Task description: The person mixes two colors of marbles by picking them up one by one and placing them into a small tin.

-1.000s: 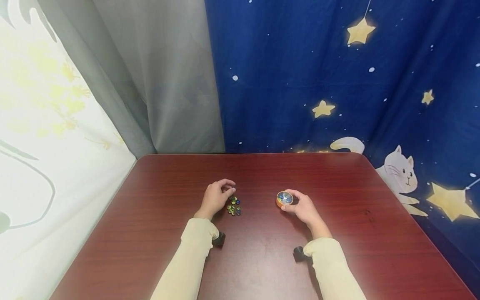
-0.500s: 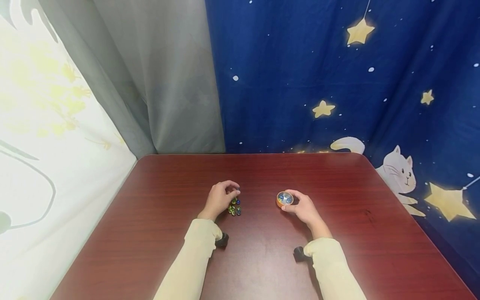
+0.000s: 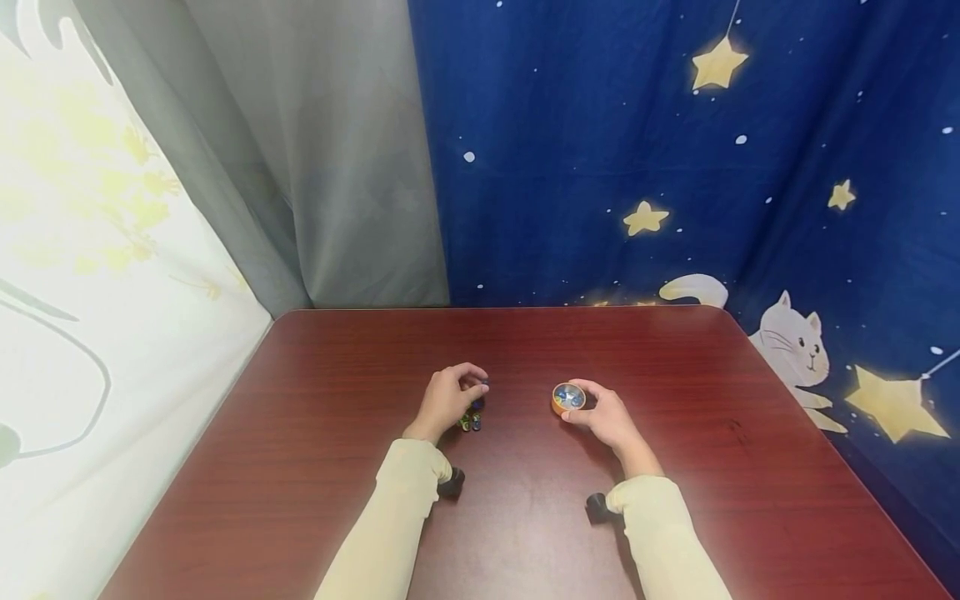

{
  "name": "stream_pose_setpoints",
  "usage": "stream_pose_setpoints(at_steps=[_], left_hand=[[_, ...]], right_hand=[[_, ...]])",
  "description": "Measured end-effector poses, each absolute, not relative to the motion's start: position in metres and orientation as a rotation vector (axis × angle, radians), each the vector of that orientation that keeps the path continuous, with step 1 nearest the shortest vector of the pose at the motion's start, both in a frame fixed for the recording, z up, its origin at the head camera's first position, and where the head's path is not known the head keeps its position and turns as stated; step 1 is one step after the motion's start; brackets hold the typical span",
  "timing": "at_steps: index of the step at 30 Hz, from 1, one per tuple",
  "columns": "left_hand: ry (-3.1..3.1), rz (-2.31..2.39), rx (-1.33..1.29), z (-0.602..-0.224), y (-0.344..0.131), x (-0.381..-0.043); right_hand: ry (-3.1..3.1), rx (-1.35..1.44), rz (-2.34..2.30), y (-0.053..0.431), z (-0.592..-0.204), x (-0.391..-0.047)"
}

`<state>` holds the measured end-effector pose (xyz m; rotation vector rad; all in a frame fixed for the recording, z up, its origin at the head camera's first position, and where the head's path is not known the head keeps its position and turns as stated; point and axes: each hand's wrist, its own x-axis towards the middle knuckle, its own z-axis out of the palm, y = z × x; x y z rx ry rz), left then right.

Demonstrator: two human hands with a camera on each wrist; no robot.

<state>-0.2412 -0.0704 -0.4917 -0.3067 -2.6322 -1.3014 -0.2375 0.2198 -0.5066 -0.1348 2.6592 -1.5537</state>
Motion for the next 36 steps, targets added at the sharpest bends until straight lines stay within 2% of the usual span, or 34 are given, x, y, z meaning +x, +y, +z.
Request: stream_pose_setpoints(at_steps=[36], left_hand=[[-2.627, -1.293, -0.329, -0.497, -0.052, -0.238]], right_hand=[[2.690, -0.159, -1.541, 0.218, -0.508, -0.238]])
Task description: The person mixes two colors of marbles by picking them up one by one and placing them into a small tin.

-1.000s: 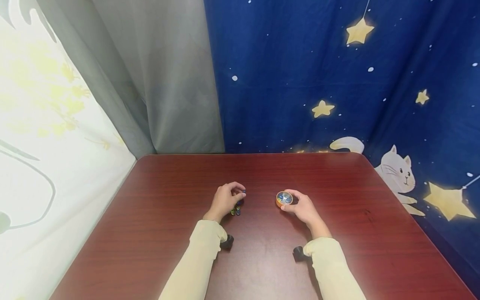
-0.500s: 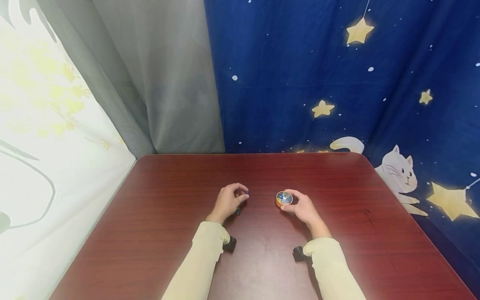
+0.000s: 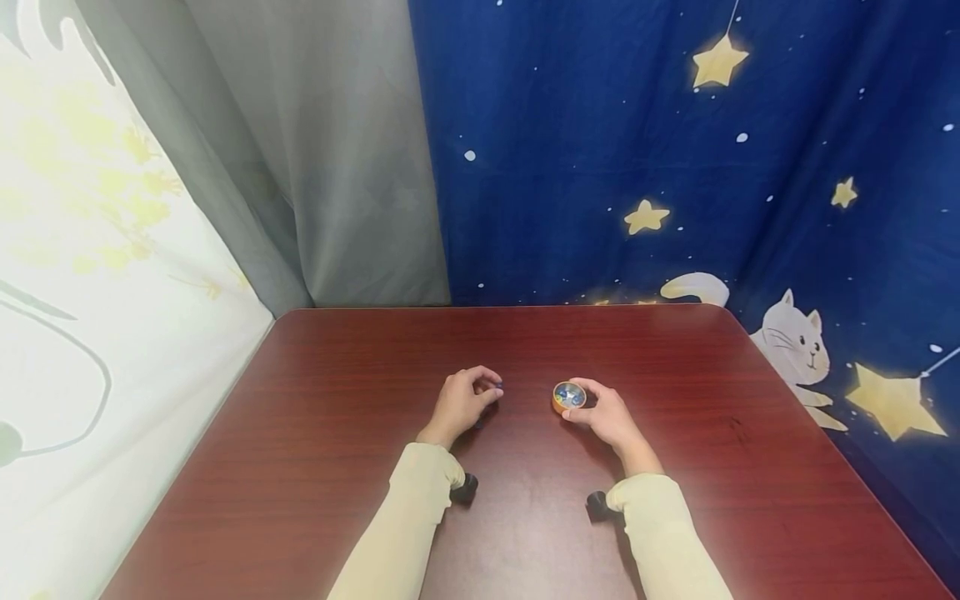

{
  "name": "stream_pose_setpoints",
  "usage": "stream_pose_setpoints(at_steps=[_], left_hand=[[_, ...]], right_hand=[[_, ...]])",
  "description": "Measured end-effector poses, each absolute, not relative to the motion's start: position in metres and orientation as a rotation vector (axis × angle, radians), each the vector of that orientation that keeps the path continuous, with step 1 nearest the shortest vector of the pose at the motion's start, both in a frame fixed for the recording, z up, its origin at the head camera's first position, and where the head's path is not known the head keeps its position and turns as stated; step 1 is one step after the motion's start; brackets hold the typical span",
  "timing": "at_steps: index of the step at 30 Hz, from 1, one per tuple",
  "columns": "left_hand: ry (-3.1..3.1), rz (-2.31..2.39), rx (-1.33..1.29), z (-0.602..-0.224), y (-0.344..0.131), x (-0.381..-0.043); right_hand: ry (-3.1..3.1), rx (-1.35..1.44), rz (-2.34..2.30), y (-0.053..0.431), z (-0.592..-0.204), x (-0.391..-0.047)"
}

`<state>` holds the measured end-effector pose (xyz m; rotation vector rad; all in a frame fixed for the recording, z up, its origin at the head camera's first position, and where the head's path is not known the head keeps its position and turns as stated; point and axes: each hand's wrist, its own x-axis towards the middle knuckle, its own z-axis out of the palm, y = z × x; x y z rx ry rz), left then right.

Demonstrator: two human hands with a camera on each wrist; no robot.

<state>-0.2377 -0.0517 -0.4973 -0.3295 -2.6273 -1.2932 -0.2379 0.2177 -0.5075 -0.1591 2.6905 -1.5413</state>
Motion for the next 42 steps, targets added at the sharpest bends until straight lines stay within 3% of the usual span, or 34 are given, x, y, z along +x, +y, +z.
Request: stream_pose_setpoints(at_steps=[42], left_hand=[[-2.674, -1.289, -0.269, -0.491, -0.016, -0.232]], right_hand=[[2.648, -0.126, -1.550, 0.217, -0.507, -0.236]])
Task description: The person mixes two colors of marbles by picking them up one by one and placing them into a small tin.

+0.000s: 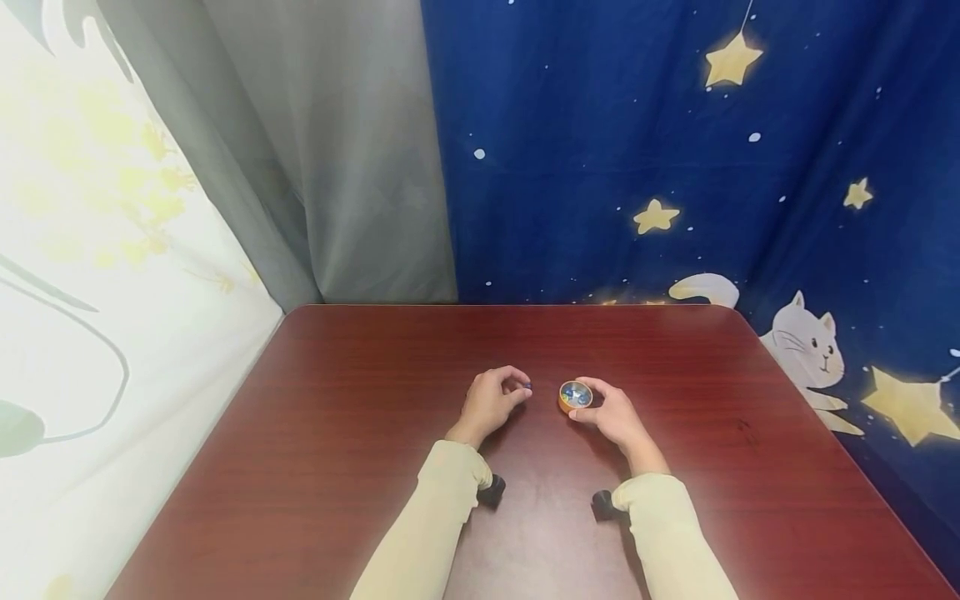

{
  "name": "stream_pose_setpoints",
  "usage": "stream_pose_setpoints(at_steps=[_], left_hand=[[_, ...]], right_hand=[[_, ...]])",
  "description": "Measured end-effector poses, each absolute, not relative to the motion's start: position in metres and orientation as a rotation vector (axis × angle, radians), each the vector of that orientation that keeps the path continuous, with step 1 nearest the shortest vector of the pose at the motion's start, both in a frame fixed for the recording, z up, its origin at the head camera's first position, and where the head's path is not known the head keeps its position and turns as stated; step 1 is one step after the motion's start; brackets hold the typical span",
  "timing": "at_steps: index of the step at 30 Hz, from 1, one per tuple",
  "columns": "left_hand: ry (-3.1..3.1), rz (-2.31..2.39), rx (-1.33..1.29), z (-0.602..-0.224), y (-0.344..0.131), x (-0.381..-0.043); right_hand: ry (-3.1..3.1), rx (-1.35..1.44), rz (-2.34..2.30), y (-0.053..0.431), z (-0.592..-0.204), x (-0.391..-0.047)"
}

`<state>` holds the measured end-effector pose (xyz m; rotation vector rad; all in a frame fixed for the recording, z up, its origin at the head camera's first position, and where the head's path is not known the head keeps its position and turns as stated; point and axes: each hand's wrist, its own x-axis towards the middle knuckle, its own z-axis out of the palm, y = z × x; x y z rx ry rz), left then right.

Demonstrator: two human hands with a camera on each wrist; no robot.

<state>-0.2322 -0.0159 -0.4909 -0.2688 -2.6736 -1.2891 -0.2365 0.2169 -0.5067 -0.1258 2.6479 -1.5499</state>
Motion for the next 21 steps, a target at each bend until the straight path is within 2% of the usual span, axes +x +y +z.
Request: stream_pose_setpoints(at_steps=[21], left_hand=[[-2.590, -1.404, -0.351, -0.497, 0.000, -0.235]], right_hand=[[2.651, -0.137, -1.547, 0.218, -0.508, -0.237]])
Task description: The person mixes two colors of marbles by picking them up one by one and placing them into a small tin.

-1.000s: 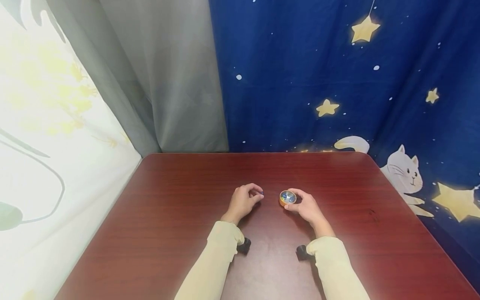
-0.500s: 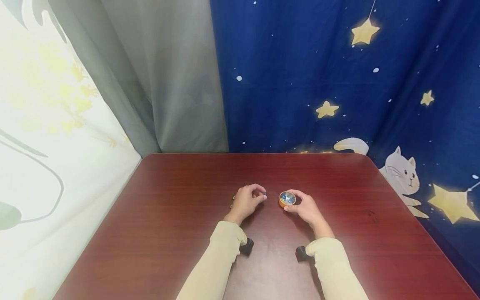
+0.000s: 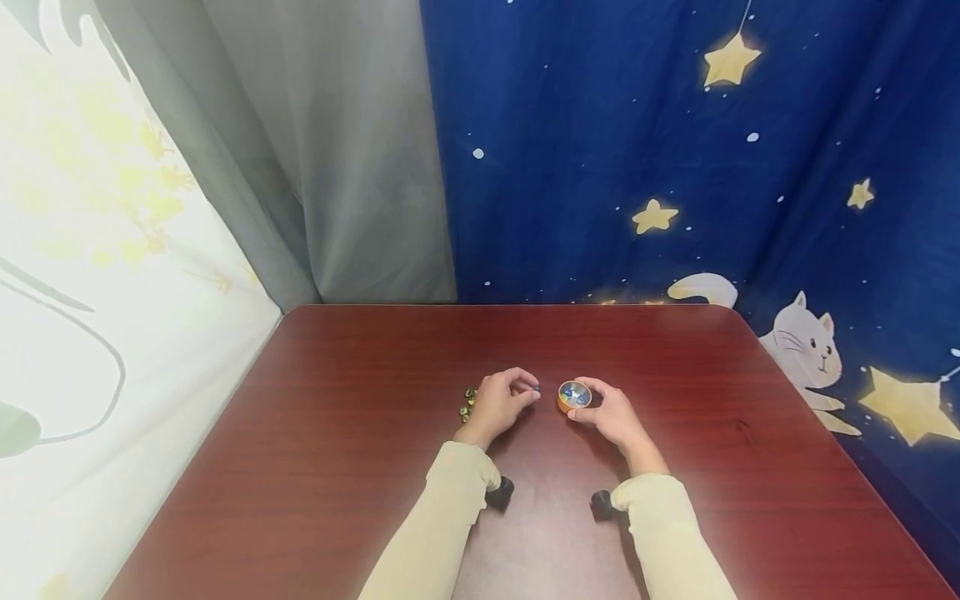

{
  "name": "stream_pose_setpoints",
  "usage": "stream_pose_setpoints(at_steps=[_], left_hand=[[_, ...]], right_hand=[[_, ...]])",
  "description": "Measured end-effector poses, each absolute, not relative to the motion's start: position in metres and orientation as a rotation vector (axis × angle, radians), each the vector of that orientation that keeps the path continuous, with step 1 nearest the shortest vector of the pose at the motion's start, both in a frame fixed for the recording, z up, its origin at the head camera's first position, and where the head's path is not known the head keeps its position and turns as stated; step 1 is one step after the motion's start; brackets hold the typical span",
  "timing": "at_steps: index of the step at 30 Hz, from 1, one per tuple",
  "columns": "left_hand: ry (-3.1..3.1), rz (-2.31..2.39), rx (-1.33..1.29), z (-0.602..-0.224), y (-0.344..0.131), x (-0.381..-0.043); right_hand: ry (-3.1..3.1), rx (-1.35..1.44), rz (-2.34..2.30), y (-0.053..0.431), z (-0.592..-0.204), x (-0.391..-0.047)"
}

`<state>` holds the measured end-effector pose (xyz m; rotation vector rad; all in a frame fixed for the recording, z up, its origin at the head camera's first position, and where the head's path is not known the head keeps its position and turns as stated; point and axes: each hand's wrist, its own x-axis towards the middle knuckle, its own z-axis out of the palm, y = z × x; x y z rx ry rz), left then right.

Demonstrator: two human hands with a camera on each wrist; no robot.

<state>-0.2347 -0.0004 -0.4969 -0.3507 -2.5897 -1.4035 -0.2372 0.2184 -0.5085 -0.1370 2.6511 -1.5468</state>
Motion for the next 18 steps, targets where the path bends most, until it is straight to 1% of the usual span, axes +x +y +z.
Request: stream_pose_setpoints(at_steps=[18], left_hand=[[-2.602, -1.375, -0.386, -0.498, 0.017, -0.230]], right_hand=[[2.653, -0.160, -1.555, 0.220, -0.508, -0.237]])
